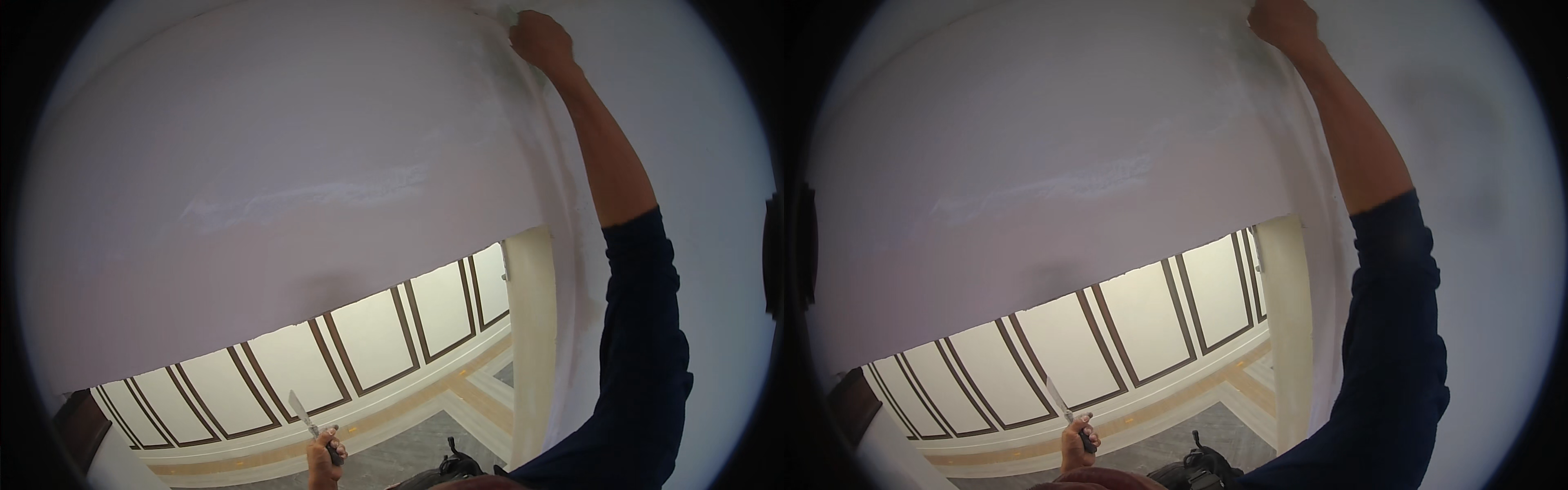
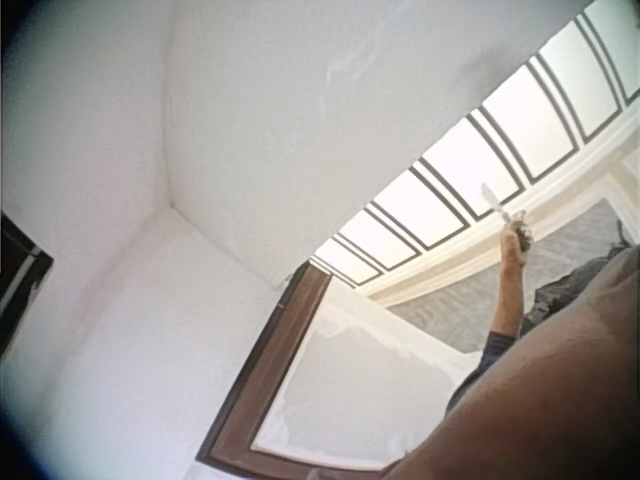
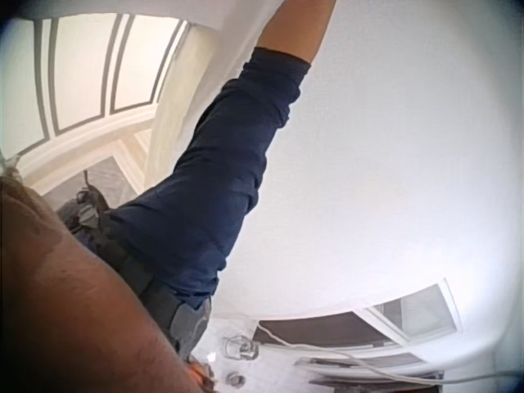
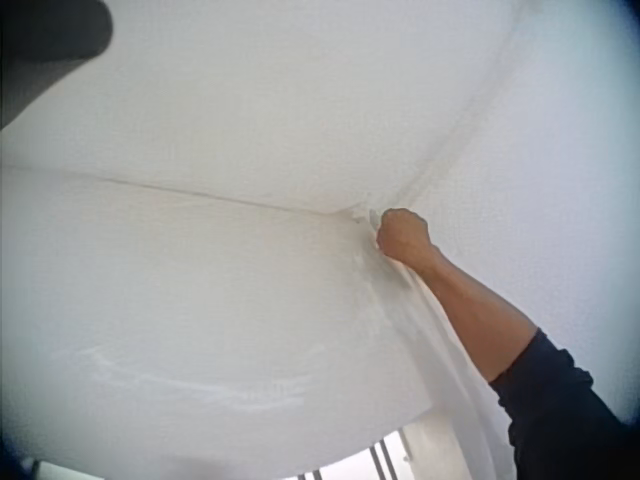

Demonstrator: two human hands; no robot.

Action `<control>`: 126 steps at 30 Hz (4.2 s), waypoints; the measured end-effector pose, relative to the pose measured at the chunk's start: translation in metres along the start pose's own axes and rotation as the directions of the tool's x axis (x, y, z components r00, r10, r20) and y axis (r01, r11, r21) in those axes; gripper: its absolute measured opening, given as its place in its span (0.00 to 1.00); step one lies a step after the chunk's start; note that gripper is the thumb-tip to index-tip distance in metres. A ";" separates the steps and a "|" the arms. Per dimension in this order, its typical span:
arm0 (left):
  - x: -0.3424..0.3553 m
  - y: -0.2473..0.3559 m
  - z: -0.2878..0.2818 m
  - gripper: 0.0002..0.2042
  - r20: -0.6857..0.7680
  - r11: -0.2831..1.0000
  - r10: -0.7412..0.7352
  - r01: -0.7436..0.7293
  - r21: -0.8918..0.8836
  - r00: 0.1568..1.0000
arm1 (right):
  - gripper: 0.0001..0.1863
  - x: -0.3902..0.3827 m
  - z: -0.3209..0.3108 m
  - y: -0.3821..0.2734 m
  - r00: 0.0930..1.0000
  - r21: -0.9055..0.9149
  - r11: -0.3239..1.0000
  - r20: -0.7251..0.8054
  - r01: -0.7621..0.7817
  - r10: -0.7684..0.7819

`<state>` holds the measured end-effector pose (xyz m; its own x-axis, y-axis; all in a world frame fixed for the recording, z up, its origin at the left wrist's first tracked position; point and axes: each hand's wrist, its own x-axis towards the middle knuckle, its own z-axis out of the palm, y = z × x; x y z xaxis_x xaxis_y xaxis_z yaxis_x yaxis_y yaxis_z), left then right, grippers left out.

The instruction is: The person applies plaster to a curved ceiling surface using a trowel and a hawk. They repeatedly scoop plaster from the hawk and smooth it onto the ceiling, working along the edge of a decorative molding.

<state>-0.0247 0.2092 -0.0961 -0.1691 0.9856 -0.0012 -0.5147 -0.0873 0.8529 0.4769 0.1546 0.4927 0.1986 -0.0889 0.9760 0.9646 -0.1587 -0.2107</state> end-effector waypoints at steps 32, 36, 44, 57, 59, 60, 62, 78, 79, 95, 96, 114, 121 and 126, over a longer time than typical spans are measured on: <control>-0.036 -0.011 0.056 0.16 0.294 0.979 -0.096 0.037 0.202 0.951 | 0.13 -0.067 -0.062 0.035 0.759 0.116 0.815 -0.459 0.567 -0.463; -0.069 0.019 0.083 0.13 0.519 0.934 -0.202 0.004 0.357 0.830 | 0.14 -0.199 -0.059 0.055 0.869 0.811 0.444 -0.477 0.381 0.127; -0.158 0.063 0.133 0.12 0.685 0.855 -0.332 -0.099 0.509 0.649 | 0.14 -0.450 -0.112 0.047 0.931 0.994 -0.020 0.106 -0.105 0.350; -0.144 0.060 0.151 0.13 0.616 0.781 -0.385 -0.113 0.614 0.687 | 0.15 -0.514 -0.101 0.025 0.892 0.885 0.415 0.346 -0.208 -0.290; -0.143 0.066 0.146 0.14 0.617 0.797 -0.368 -0.105 0.595 0.696 | 0.18 -0.515 -0.091 0.025 0.866 0.861 0.485 0.352 -0.152 -0.355; -0.143 0.069 0.143 0.14 0.612 0.800 -0.363 -0.102 0.592 0.702 | 0.19 -0.517 -0.086 0.024 0.862 0.842 0.519 0.366 -0.146 -0.351; -0.140 0.070 0.139 0.14 0.600 0.789 -0.353 -0.117 0.604 0.718 | 0.20 -0.524 -0.075 0.028 0.844 0.849 0.520 0.345 -0.094 -0.411; -0.087 0.008 0.081 0.12 0.438 0.464 0.399 -0.590 0.661 0.805 | 0.17 -0.551 -0.056 0.007 0.329 0.354 -0.329 0.935 -0.876 0.131; -0.084 0.001 0.078 0.13 0.463 0.348 0.450 -0.628 0.697 0.764 | 0.19 -0.550 -0.057 0.004 0.308 0.308 -0.438 0.949 -0.845 0.073; -0.041 -0.009 0.027 0.19 0.754 -0.350 0.525 -0.708 0.613 0.394 | 0.25 -0.527 -0.100 -0.007 0.097 -0.062 -0.609 0.970 -0.791 -0.225; -0.032 -0.009 0.028 0.18 0.711 -0.289 0.531 -0.690 0.663 0.461 | 0.25 -0.511 -0.106 0.004 0.298 0.116 -0.594 0.929 -0.796 -0.219; -0.010 -0.076 0.030 0.16 0.594 0.030 0.589 -0.749 0.661 0.548 | 0.19 -0.081 0.007 0.021 0.661 0.098 0.884 -0.702 0.457 -0.264; -0.021 -0.078 0.014 0.17 0.532 -0.004 0.632 -0.684 0.729 0.563 | 0.18 -0.043 0.019 0.000 0.696 0.023 0.893 -0.636 0.450 -0.334; -0.025 -0.078 0.001 0.19 0.465 0.077 0.617 -0.637 0.767 0.635 | 0.17 -0.039 0.025 -0.012 0.710 0.035 0.901 -0.629 0.433 -0.317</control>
<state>0.0201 0.1919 -0.1622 -0.0342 0.6394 0.7681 0.7127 -0.5232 0.4672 0.4620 0.1849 0.4589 -0.2740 -0.6317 0.7252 0.9608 -0.1470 0.2350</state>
